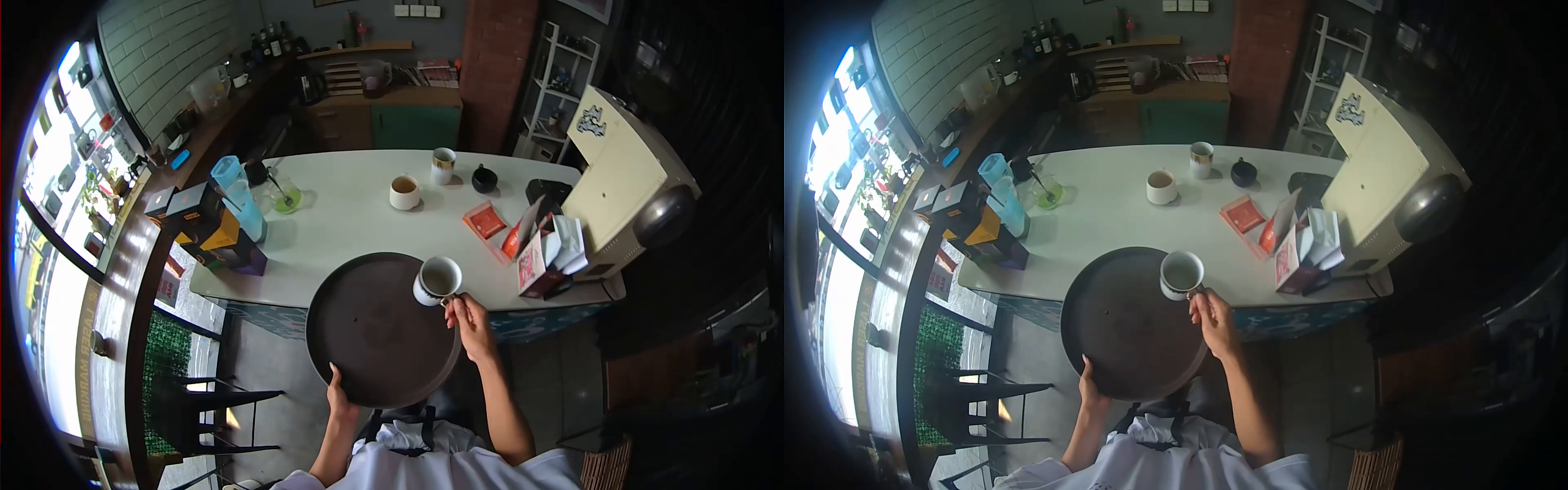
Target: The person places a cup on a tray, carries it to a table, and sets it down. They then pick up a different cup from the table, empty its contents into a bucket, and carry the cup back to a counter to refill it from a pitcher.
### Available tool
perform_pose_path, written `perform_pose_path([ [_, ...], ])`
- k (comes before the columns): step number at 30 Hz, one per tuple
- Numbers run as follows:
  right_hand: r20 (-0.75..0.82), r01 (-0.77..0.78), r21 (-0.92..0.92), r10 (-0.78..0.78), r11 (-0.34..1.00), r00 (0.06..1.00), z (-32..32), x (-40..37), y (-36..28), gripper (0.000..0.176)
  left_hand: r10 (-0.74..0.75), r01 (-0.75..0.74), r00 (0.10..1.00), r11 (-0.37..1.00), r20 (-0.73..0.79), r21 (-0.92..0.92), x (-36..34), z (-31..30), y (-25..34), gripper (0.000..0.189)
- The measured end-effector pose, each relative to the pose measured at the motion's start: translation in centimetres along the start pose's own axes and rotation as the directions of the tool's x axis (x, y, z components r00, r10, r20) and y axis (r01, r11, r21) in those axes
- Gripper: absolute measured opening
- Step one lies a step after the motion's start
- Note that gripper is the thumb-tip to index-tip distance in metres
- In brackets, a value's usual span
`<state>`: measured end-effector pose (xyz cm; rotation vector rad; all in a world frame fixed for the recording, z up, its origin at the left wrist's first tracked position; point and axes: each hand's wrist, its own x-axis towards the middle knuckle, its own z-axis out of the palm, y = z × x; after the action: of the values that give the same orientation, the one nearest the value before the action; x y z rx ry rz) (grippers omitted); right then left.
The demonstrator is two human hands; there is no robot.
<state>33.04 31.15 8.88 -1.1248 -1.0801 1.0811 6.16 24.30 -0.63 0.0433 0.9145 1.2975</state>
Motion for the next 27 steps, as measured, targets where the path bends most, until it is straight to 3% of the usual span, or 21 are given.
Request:
perform_pose_path([
  [5,-0.046,0.002,-0.135,-0.008,0.991,0.999,-1.8,9.2,3.2,0.027,0.096,-0.1,0.987,0.995,-0.13,-0.023,0.8,1.6,1.6,0.058],
  [12,-0.092,-0.027,-0.098,0.017,0.995,0.996,-2.0,17.9,7.7,0.025,0.199,-0.221,0.944,0.974,-0.265,-0.056,1.9,4.7,2.6,0.057],
  [17,-0.085,-0.054,-0.051,0.05,0.997,0.995,-2.2,21.0,8.9,0.024,0.172,-0.213,0.922,0.973,-0.348,-0.083,4.0,7.7,2.7,0.057],
  [20,-0.095,-0.081,-0.121,0.07,0.989,0.993,-2.9,21.8,9.4,0.024,0.219,-0.255,0.936,0.961,-0.275,-0.103,5.5,8.5,2.4,0.057],
  [27,0.009,-0.083,-0.177,0.086,0.981,0.996,-4.0,22.9,8.7,0.021,0.218,-0.251,0.938,0.963,-0.27,-0.094,7.9,9.9,2.3,0.055],
])
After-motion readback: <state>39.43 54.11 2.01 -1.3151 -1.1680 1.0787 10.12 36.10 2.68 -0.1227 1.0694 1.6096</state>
